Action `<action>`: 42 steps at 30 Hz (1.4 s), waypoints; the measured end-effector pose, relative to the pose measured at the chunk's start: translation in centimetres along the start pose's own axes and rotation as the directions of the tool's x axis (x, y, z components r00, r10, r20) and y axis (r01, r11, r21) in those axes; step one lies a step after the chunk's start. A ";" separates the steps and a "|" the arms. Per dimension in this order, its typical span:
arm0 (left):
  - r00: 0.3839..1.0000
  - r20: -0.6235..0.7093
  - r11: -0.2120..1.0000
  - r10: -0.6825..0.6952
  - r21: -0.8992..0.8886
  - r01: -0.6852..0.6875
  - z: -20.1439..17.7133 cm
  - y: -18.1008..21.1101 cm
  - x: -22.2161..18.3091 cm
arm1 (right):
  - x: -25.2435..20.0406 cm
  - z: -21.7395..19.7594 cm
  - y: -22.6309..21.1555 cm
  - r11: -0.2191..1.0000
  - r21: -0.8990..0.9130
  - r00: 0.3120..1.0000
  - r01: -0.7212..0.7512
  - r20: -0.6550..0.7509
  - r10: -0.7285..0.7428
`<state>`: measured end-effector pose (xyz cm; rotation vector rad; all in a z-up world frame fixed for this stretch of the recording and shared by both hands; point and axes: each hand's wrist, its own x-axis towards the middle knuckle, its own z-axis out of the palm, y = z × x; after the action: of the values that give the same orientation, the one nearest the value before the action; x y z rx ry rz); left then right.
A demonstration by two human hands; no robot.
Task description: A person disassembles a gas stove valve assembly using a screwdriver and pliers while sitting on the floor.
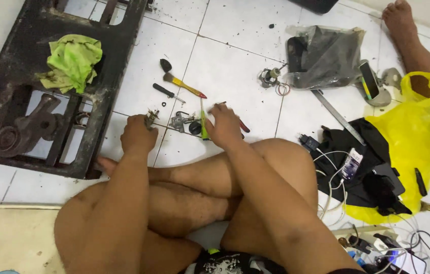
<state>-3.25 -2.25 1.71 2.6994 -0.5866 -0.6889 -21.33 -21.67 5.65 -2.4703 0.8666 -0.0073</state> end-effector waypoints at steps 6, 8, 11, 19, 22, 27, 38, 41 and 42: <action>1.000 0.011 0.981 -0.006 -0.193 0.008 -3.5 3.3 -3.4 | 1.4 1.2 2.1 0.994 0.019 0.989 -0.111 0.102 0.109; 0.998 0.055 0.984 -0.035 -0.171 0.044 -2.8 2.7 -2.4 | 1.6 3.2 3.3 0.985 -0.018 0.970 -0.172 0.174 0.172; 0.993 0.095 0.984 -0.077 -0.152 0.091 -1.6 1.7 -1.2 | 1.8 4.3 3.5 0.971 -0.056 0.937 -0.231 0.256 0.238; 0.983 0.136 0.968 -0.119 -0.204 0.146 -1.7 1.3 -1.0 | 1.7 2.8 1.3 0.970 -0.061 0.922 -0.236 0.301 0.243; 0.977 0.172 0.966 -0.128 -0.199 0.162 -1.3 0.8 -0.4 | 1.8 2.9 1.2 0.970 -0.090 0.922 -0.226 0.301 0.242; 0.977 0.143 0.951 -0.156 -0.245 0.188 -2.0 1.1 -0.5 | 1.8 2.9 1.1 0.972 -0.121 0.926 -0.202 0.299 0.230; 0.997 -0.025 0.946 -0.069 -0.319 0.058 -3.2 3.9 -1.4 | 1.3 1.9 -0.6 0.977 -0.200 0.953 -0.069 0.277 0.124; 0.995 -0.099 0.920 -0.017 -0.391 -0.024 -3.4 4.0 -1.7 | 0.8 0.9 -1.5 0.983 -0.172 0.952 -0.055 0.287 0.104; 0.988 -0.149 0.899 0.034 -0.428 -0.095 -3.4 3.9 -1.8 | 0.7 0.9 -1.6 0.984 -0.173 0.951 -0.052 0.293 0.101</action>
<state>-4.24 -4.25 6.71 2.2766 -0.4251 -0.5342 -19.72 -20.60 5.55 -2.4947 0.8559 0.4742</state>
